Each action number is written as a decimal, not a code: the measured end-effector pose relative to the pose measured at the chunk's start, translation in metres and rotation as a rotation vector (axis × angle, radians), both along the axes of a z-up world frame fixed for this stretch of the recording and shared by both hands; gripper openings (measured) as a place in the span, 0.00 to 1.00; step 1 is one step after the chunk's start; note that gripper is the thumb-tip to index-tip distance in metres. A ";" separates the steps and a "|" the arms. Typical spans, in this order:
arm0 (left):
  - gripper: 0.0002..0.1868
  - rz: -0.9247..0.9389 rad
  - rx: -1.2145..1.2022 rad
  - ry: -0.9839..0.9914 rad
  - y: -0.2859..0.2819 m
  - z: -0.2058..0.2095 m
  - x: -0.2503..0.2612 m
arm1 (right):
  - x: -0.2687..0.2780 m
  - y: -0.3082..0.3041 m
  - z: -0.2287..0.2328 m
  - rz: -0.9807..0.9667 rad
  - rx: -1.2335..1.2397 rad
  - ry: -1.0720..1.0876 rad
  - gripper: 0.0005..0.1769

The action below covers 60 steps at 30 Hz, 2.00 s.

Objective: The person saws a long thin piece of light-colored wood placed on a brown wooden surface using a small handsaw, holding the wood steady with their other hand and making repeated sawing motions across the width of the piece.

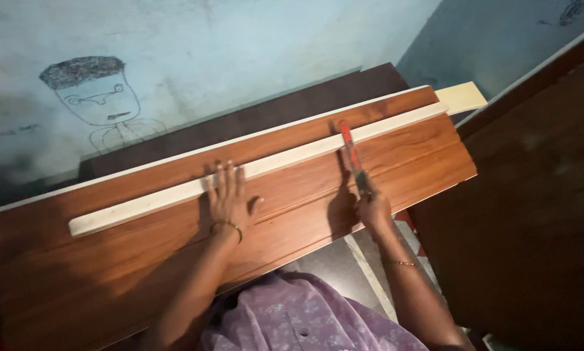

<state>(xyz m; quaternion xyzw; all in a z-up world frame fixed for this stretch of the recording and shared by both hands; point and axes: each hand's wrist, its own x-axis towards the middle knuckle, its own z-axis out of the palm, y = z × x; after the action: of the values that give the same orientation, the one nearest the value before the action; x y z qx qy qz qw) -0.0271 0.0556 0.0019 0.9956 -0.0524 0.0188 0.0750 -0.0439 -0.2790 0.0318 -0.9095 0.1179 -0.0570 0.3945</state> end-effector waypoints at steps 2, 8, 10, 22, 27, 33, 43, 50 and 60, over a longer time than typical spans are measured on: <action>0.50 0.048 0.021 -0.092 0.024 -0.006 -0.018 | -0.002 0.010 0.000 -0.168 -0.012 0.205 0.26; 0.52 0.007 0.000 -0.003 0.032 -0.004 -0.020 | -0.047 0.118 -0.017 0.110 -0.083 0.088 0.36; 0.52 -0.012 -0.002 -0.001 0.034 0.004 -0.021 | -0.058 0.142 -0.014 0.246 -0.156 -0.090 0.34; 0.55 0.075 -0.027 -0.031 0.101 -0.006 -0.055 | -0.056 0.141 -0.003 -0.148 -0.081 0.194 0.31; 0.55 0.063 0.000 -0.005 0.103 0.001 -0.060 | -0.091 0.219 -0.017 0.122 -0.088 0.170 0.30; 0.57 0.178 -0.067 0.018 0.140 -0.002 -0.070 | -0.063 0.187 0.005 0.053 0.147 0.170 0.26; 0.57 0.237 -0.049 -0.033 0.169 -0.013 -0.081 | -0.101 0.274 0.000 0.211 -0.186 0.157 0.31; 0.52 0.425 -0.150 -0.145 0.218 -0.003 -0.089 | -0.073 0.239 -0.002 0.336 0.171 0.035 0.29; 0.40 0.439 -0.338 -0.269 0.279 -0.024 -0.100 | -0.096 0.299 -0.004 0.326 -0.182 0.095 0.30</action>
<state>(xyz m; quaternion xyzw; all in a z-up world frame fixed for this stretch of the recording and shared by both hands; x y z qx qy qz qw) -0.1270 0.3345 -0.0225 0.9451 0.1583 0.1747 0.2262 -0.1397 0.0201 0.0277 -0.9502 -0.0181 0.0402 0.3086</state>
